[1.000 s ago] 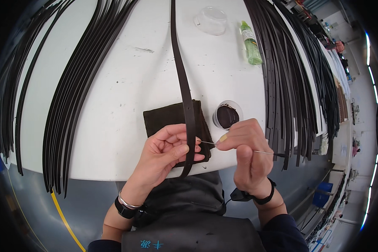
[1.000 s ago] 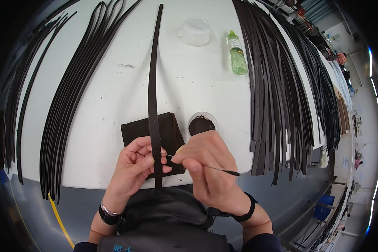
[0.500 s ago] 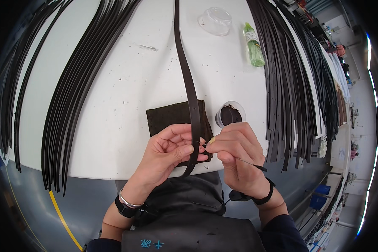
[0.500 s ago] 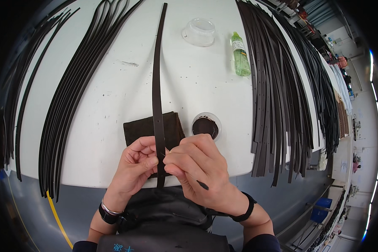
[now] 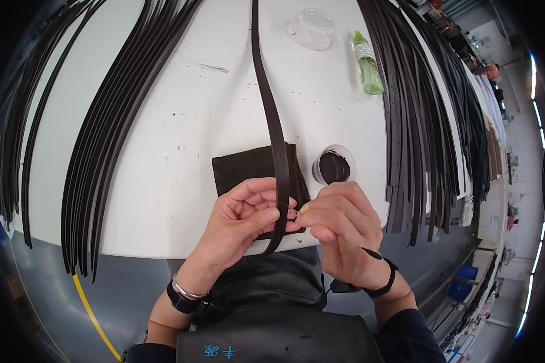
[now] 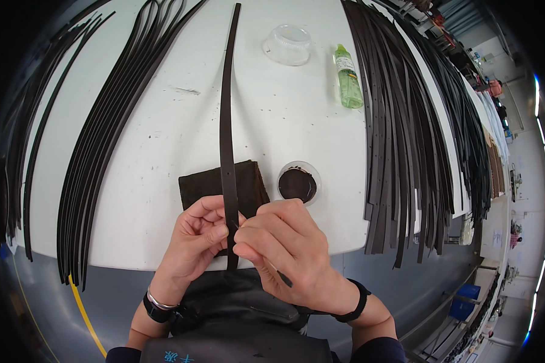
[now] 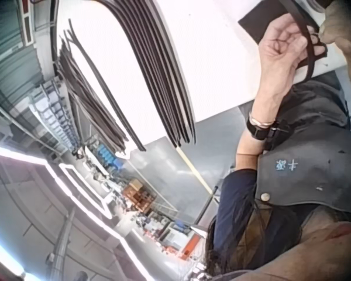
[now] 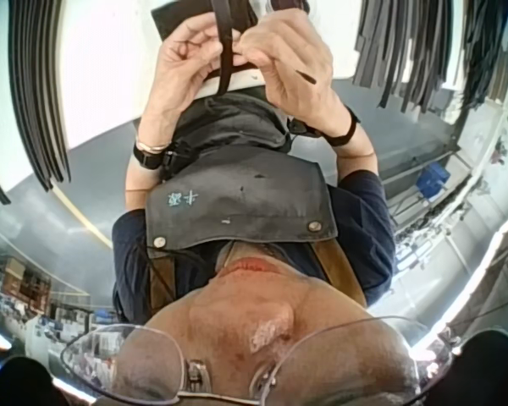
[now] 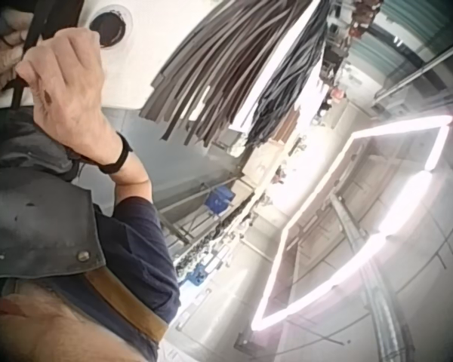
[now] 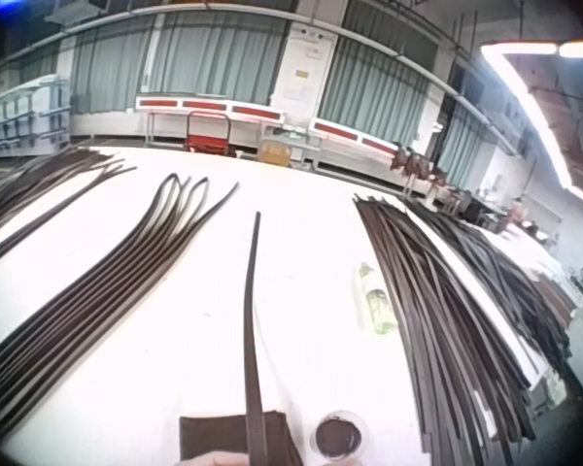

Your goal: Applying edge paint or dye to long strips of leather using a small applicator brush.

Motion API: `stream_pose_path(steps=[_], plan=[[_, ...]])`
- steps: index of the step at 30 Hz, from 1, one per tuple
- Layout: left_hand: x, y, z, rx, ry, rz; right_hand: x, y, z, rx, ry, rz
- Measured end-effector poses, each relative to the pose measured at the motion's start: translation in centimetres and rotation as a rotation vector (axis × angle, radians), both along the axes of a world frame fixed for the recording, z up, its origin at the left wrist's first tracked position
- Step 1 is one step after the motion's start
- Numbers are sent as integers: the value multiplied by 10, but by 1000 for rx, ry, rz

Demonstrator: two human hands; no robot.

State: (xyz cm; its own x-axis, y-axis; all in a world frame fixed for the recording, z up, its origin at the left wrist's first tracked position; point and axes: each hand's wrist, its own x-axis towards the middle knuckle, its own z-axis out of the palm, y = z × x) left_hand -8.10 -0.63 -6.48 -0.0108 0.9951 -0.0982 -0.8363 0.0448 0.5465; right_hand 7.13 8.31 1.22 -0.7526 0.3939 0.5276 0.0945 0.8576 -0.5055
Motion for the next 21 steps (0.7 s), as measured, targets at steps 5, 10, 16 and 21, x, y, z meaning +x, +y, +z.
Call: stream_pose_path(steps=[5,10,16,21], plan=[[0,-1,-1,8,-17,11,3,1,-4,40,-11,-5],[1,-1,0,11,-7,20,0,0,-4,15,-14,1],[0,0,0,7,16,3,1,0,-4,16,-18,25],[0,0,0,13,2,12,1,3,-8,50,-10,-5]])
